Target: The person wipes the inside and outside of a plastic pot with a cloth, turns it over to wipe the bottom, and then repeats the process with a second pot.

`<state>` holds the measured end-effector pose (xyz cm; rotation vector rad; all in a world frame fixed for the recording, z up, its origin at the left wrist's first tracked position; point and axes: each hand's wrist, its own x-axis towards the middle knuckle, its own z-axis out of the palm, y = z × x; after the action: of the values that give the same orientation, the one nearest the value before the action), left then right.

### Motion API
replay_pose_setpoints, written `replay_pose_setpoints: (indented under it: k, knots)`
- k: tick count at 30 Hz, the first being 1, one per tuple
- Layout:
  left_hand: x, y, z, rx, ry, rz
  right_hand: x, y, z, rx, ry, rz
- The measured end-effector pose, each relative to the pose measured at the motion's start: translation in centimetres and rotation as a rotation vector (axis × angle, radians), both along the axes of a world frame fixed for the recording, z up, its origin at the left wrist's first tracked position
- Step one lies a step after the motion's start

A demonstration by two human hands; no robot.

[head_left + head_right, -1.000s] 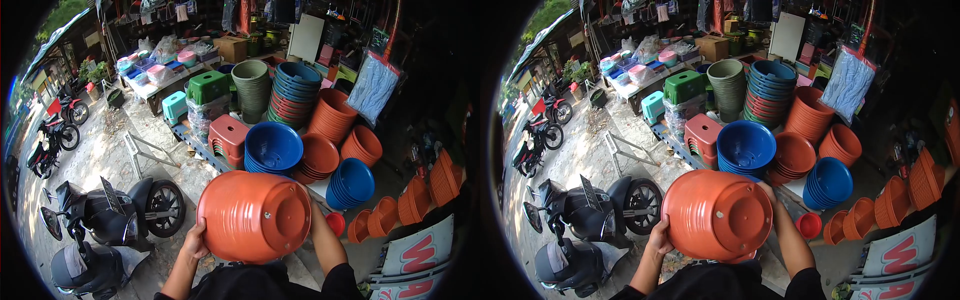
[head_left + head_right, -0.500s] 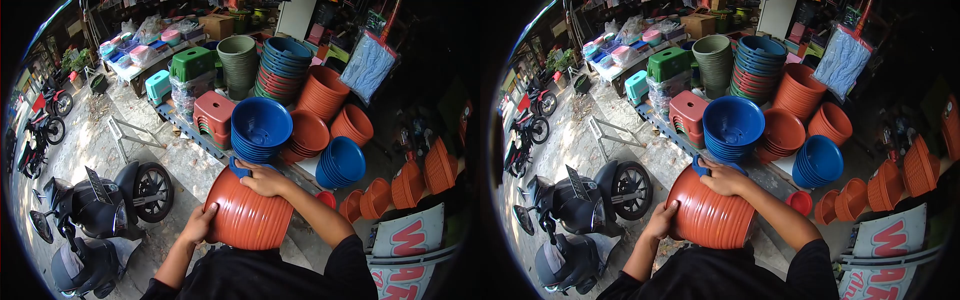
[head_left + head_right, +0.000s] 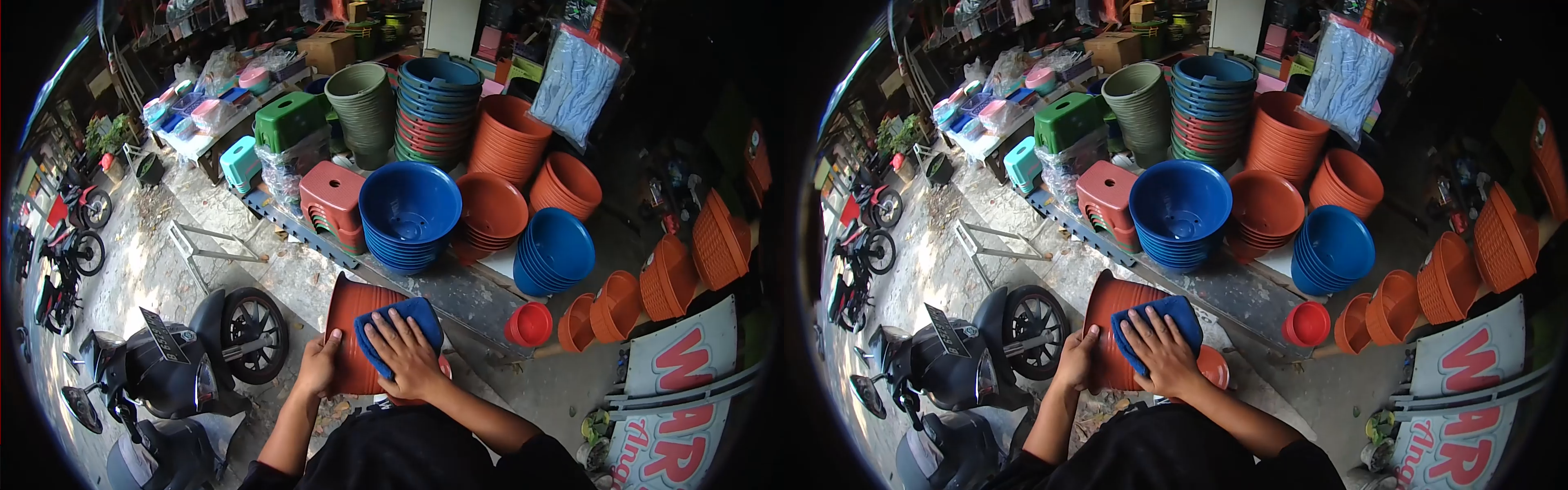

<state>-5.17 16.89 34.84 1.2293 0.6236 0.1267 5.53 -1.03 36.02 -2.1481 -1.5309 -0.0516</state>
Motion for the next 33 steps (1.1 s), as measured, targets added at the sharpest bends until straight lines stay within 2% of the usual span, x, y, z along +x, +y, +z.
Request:
replay_pose_setpoints:
  k: [2,4,6,8,10,14,17,18,20,22,24,26,28,30,31,32,33]
  knots:
    - [0.2,-0.1,0.0,-0.11,-0.031,0.104,-0.9,-0.5,-1.5,0.025,0.002,-0.012]
    - [0.4,0.0,-0.6,-0.076,-0.007,0.094,-1.6,-1.0,-2.7,0.051,0.034,-0.032]
    - [0.7,-0.4,-0.6,-0.196,-0.099,0.243,-2.2,-1.7,-3.8,0.047,0.029,-0.053]
    - [0.7,0.0,-0.2,-0.185,-0.089,0.207,-3.0,-2.2,-5.2,0.04,0.023,-0.068]
    - [0.6,0.0,0.4,-0.209,-0.084,0.253,-3.4,-2.5,-6.9,0.106,-0.06,-0.108]
    - [0.2,0.1,0.7,-0.275,-0.105,0.312,-3.6,-3.0,-9.2,0.186,-0.052,-0.174]
    - [-0.1,0.0,1.5,-0.335,-0.102,0.31,-3.6,-3.4,-11.2,0.377,-0.088,-0.242]
    - [-0.1,-0.1,1.6,-0.363,-0.114,0.314,-3.4,-3.4,-11.4,0.38,-0.087,-0.241]
    - [-0.6,0.4,0.6,-0.391,-0.109,0.304,-3.0,-3.3,-11.8,0.58,-0.008,-0.37]
    - [-0.9,0.8,0.3,-0.422,-0.105,0.294,-2.1,-3.7,-10.6,0.562,0.0,-0.364]
    - [-1.2,0.8,0.6,-0.481,-0.06,0.266,-1.2,-3.9,-8.5,0.779,0.326,-0.367]
    - [-1.3,0.4,1.8,-0.5,-0.017,0.273,-0.4,-4.6,-8.1,0.851,0.529,-0.365]
    - [-1.6,0.3,2.2,-0.521,0.025,0.28,0.9,-4.9,-7.7,1.182,1.204,-0.232]
    - [-2.1,0.6,2.1,-0.521,0.016,0.235,3.0,-6.3,-4.7,1.215,1.435,-0.245]
    - [-2.3,0.6,1.9,-0.526,0.017,0.237,4.3,-7.1,-5.4,1.215,1.636,-0.275]
    - [-2.4,0.5,1.5,-0.45,-0.012,0.193,7.0,-8.7,-3.3,0.946,1.805,-0.197]
    - [-2.6,0.4,1.2,-0.371,-0.039,0.151,8.9,-9.5,-4.5,0.793,1.827,-0.207]
